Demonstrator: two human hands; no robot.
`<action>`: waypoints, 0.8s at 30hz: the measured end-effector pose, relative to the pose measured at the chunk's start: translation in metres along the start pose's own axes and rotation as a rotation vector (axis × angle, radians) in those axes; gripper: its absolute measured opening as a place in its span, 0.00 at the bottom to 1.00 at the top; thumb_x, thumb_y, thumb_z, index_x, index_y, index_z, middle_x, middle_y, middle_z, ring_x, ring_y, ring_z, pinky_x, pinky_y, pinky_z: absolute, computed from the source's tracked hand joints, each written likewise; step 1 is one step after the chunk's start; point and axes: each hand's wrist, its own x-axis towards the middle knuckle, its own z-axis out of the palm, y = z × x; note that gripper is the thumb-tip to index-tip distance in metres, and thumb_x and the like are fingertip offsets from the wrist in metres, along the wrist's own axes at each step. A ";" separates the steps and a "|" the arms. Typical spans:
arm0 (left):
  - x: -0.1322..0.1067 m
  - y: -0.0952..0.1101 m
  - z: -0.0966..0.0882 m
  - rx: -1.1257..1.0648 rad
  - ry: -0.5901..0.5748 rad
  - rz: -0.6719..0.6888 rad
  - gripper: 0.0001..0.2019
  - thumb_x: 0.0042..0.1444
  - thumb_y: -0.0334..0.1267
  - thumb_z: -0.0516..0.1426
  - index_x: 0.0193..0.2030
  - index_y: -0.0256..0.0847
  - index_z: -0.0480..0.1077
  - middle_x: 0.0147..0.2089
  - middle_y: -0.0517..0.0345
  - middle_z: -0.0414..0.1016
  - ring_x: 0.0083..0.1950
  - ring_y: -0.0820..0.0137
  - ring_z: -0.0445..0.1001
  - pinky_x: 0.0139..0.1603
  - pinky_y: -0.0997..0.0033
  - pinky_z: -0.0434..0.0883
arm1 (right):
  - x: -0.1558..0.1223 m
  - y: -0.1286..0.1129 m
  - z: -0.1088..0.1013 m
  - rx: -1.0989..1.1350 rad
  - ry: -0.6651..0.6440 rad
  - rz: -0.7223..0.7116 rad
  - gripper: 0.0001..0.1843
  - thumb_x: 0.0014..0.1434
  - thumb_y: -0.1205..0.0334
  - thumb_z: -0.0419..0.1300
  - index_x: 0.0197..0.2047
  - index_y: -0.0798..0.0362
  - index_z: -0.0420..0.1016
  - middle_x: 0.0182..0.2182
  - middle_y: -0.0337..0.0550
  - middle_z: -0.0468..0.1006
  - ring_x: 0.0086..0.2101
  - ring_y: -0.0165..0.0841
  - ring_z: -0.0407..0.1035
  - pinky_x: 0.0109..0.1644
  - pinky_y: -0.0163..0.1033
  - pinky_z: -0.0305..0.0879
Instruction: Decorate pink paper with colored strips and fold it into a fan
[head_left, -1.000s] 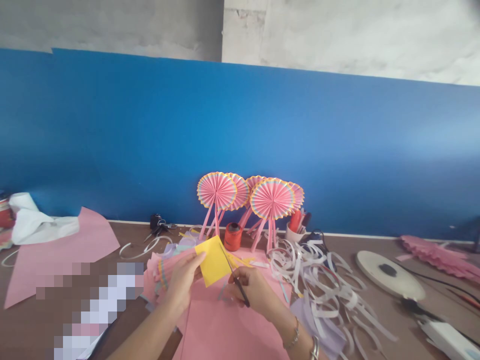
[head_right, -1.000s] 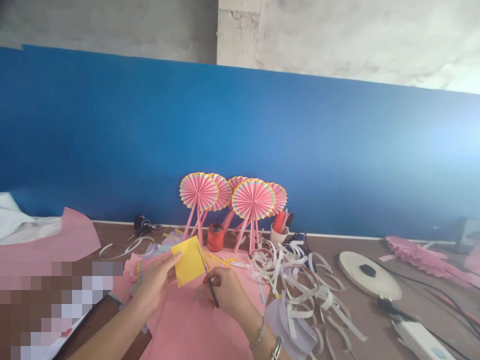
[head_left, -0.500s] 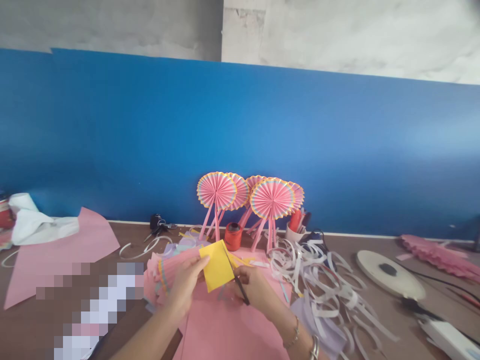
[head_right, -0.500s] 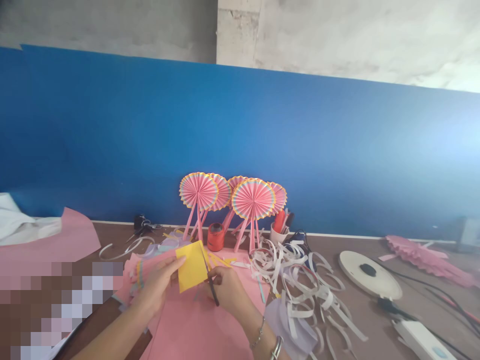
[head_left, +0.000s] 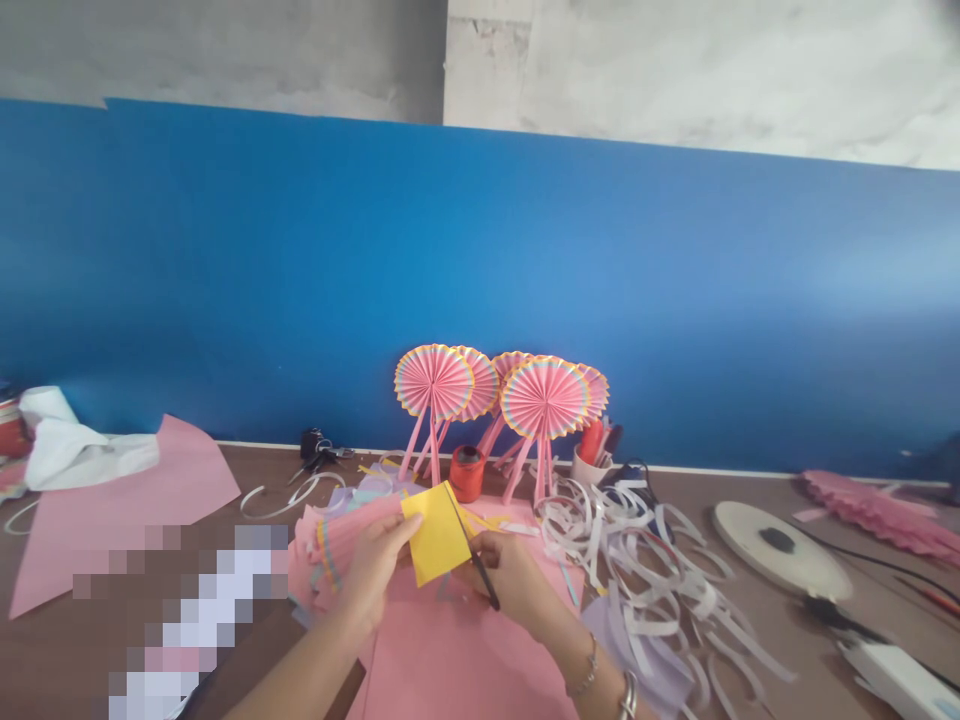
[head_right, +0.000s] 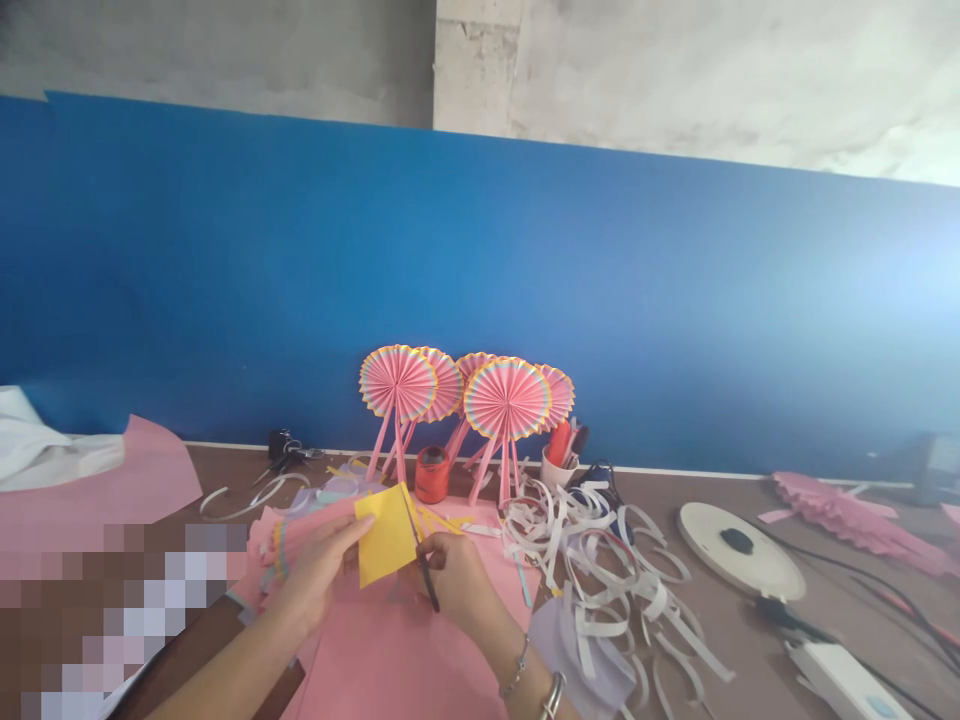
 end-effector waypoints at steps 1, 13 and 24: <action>0.000 0.000 0.000 0.008 0.006 -0.001 0.18 0.40 0.48 0.64 0.33 0.35 0.76 0.38 0.44 0.80 0.39 0.57 0.78 0.36 0.67 0.72 | 0.000 0.000 0.000 -0.009 0.006 -0.002 0.04 0.44 0.65 0.60 0.26 0.54 0.69 0.12 0.31 0.64 0.16 0.25 0.56 0.21 0.30 0.50; -0.003 -0.001 0.002 0.042 0.011 -0.011 0.17 0.38 0.47 0.64 0.31 0.36 0.76 0.36 0.46 0.80 0.39 0.57 0.78 0.37 0.66 0.71 | 0.005 0.007 0.000 -0.060 0.019 0.012 0.05 0.44 0.66 0.58 0.28 0.55 0.72 0.13 0.32 0.67 0.15 0.25 0.57 0.20 0.30 0.50; -0.002 -0.002 0.001 0.044 -0.020 -0.009 0.17 0.40 0.48 0.63 0.32 0.36 0.76 0.37 0.47 0.80 0.39 0.57 0.78 0.39 0.66 0.71 | 0.006 0.009 0.000 -0.015 0.020 0.012 0.04 0.43 0.68 0.58 0.26 0.55 0.70 0.12 0.31 0.66 0.15 0.25 0.56 0.20 0.30 0.49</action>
